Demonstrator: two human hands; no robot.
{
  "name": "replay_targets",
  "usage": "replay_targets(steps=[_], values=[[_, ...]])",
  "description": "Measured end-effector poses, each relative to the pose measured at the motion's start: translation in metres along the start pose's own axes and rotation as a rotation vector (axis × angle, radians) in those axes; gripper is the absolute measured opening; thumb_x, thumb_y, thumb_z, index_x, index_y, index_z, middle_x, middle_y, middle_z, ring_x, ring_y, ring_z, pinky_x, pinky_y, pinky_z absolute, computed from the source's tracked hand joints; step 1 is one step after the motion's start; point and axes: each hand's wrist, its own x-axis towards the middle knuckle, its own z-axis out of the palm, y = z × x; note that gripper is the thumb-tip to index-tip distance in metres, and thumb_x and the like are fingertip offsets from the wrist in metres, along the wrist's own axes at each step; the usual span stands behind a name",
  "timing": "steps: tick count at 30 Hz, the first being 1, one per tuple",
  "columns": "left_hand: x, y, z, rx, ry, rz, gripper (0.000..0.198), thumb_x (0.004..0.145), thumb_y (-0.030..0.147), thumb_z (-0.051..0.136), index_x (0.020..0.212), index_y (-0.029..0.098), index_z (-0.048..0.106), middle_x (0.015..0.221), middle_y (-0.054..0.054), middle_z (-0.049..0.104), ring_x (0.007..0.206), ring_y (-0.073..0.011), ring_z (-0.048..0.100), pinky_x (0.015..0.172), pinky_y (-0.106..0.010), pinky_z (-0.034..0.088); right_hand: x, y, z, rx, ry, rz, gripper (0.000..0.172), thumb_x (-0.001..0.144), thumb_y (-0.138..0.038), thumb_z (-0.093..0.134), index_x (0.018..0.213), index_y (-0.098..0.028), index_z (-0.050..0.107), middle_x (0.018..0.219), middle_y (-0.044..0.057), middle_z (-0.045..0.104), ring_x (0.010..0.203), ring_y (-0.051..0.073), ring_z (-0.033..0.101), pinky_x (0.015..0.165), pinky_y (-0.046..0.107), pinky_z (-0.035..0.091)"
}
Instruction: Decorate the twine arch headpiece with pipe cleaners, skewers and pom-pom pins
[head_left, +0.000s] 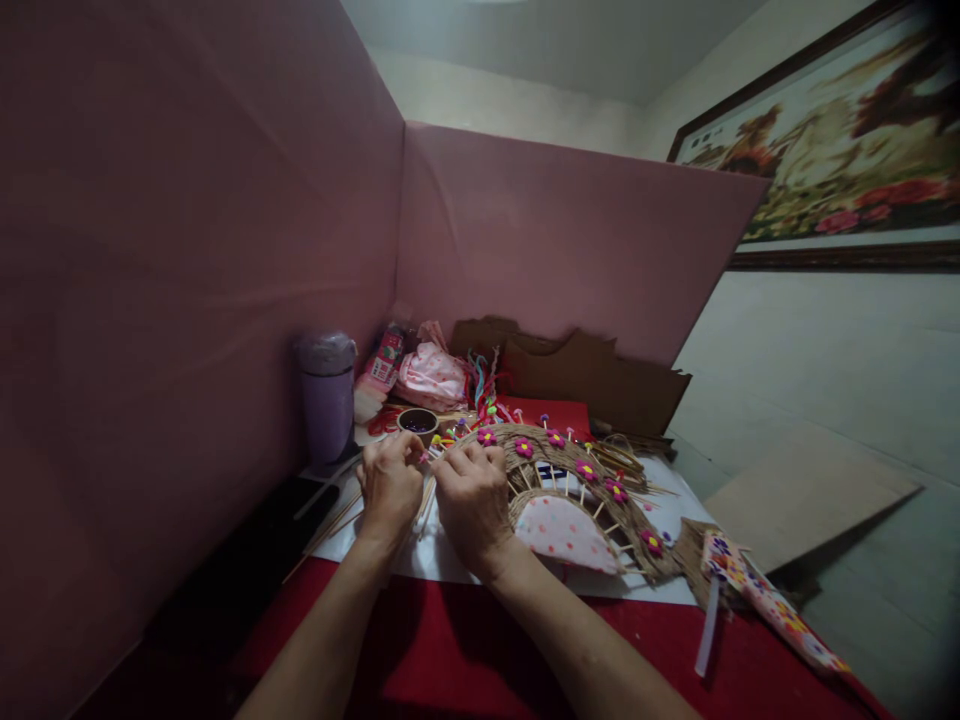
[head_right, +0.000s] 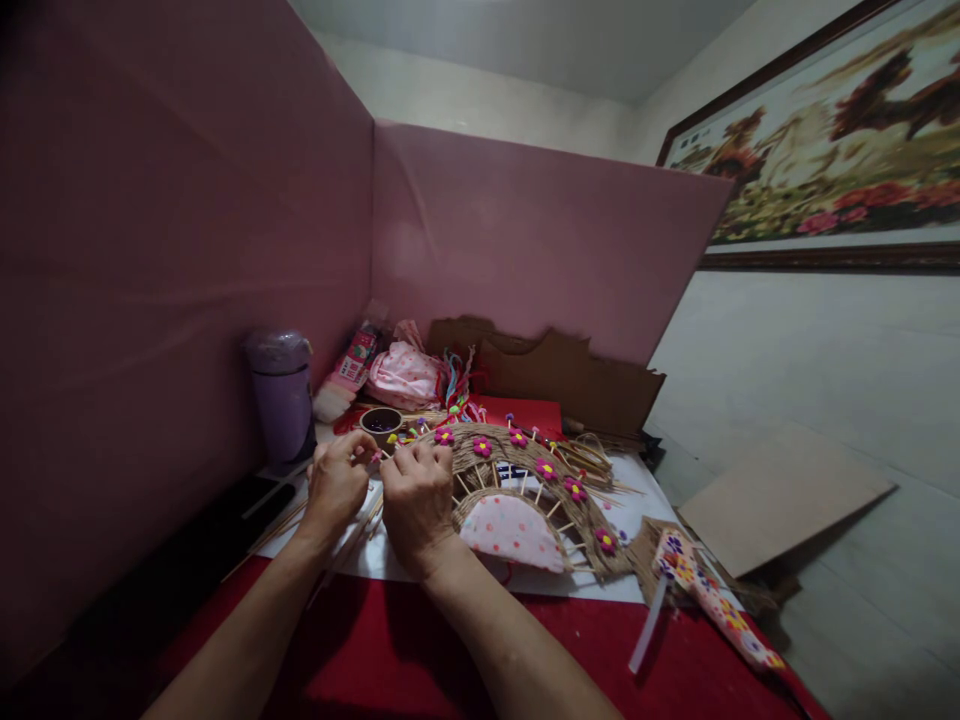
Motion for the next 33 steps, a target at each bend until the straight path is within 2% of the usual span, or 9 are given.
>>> replay_targets(steps=[11,33], values=[[0.0013,-0.0011,0.0010,-0.020,-0.017,-0.011,0.018,0.076,0.008,0.049,0.069,0.022,0.058,0.082,-0.002,0.065,0.086,-0.0210,0.050,0.070,-0.029,0.033,-0.0004,0.0000,-0.0001,-0.022,0.002,-0.009,0.017,0.085,-0.019,0.055,0.069,-0.019,0.060,0.070,0.002,0.058,0.076,0.017,0.045,0.069,0.033,0.022],[0.0025,-0.0021,0.0023,-0.037,-0.029,-0.007,0.017,0.076,0.010,0.049,0.069,0.023,0.058,0.081,-0.003,0.066,0.087,-0.0225,0.051,0.071,-0.030,0.034,-0.0010,0.0005,0.0006,-0.023,0.010,-0.007,0.014,0.084,-0.019,0.057,0.070,-0.019,0.060,0.073,0.002,0.060,0.076,0.017,0.046,0.070,0.034,0.023]])
